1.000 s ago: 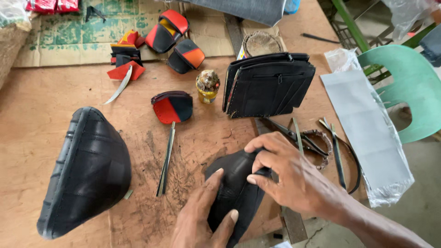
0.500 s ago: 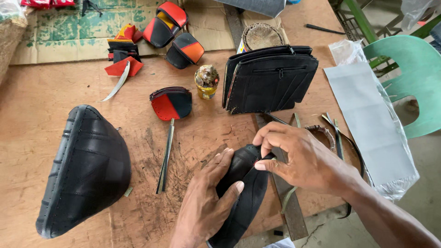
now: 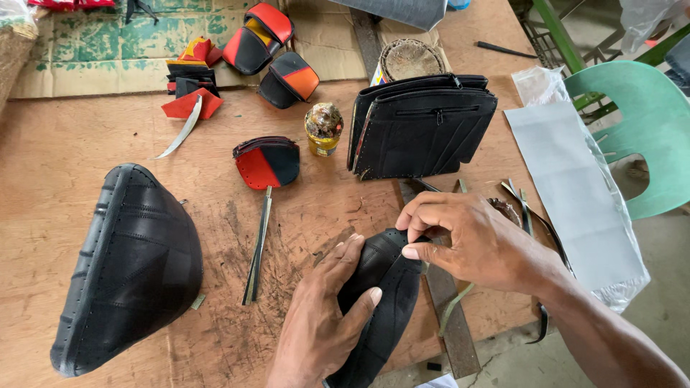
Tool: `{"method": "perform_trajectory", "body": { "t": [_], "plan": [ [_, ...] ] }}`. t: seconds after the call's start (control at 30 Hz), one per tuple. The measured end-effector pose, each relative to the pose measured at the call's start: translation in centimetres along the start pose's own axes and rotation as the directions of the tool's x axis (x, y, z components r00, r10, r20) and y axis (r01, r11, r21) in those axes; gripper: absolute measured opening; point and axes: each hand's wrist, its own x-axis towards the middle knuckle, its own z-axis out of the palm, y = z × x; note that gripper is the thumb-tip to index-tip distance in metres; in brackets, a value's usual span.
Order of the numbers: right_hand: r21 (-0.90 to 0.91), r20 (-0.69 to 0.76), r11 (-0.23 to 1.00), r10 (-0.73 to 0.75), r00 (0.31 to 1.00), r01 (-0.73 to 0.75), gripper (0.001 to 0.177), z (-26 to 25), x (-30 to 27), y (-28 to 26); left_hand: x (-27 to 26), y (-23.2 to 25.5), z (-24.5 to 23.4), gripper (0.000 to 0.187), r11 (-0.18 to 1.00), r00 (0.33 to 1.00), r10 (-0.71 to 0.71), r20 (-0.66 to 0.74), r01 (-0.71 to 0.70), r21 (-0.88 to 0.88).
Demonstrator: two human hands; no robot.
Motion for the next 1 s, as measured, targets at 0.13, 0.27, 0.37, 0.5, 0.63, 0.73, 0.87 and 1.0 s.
{"method": "perform_trajectory", "body": {
  "t": [0.13, 0.27, 0.37, 0.5, 0.63, 0.73, 0.87, 1.0],
  "plan": [
    [-0.005, 0.004, 0.999, 0.053, 0.999, -0.053, 0.021, 0.0, 0.1, -0.2, 0.0, -0.4, 0.1, 0.073, 1.000, 1.000, 0.016, 0.001, -0.016, -0.006],
    [-0.001, -0.006, 1.000, 0.014, 1.000, -0.014, 0.020, 0.1, 0.0, 0.0, -0.2, -0.7, 0.3, 0.068, 0.998, 0.998, 0.062, -0.011, -0.062, 0.005],
    [-0.023, -0.037, 1.000, 0.000, 0.999, -0.001, 0.021, 0.5, -0.2, 0.3, 0.0, -0.5, -0.1, 0.068, 0.998, 0.998, 0.062, 0.011, -0.062, 0.013],
    [-0.044, -0.104, 0.998, -0.055, 0.993, 0.050, 0.025, 1.3, -0.6, 0.3, 1.5, 0.8, -0.4, 0.071, 0.958, 0.964, 0.266, -0.016, -0.262, 0.120],
    [-0.122, -0.069, 0.991, 0.049, 0.996, -0.057, 0.030, 1.0, -0.6, 0.0, 3.1, 2.2, -0.2, 0.053, 0.983, 0.983, 0.179, 0.025, -0.178, -0.042],
    [-0.238, 0.049, 0.941, 0.258, 0.965, -0.240, 0.035, -0.3, 0.0, 0.2, 3.1, 2.4, 0.0, 0.048, 0.981, 0.980, 0.191, 0.057, -0.192, 0.002],
    [-0.258, 0.045, 0.945, 0.218, 0.975, -0.200, 0.029, -2.2, -0.4, 0.6, 3.3, 2.2, 0.1, 0.048, 0.976, 0.976, 0.215, 0.017, -0.216, 0.033],
    [-0.061, -0.062, 0.995, -0.079, 0.995, 0.075, 0.024, -3.0, -0.9, 1.4, 3.5, 2.3, 0.3, 0.049, 0.982, 0.982, 0.190, 0.008, -0.190, -0.006]
  ]
}}
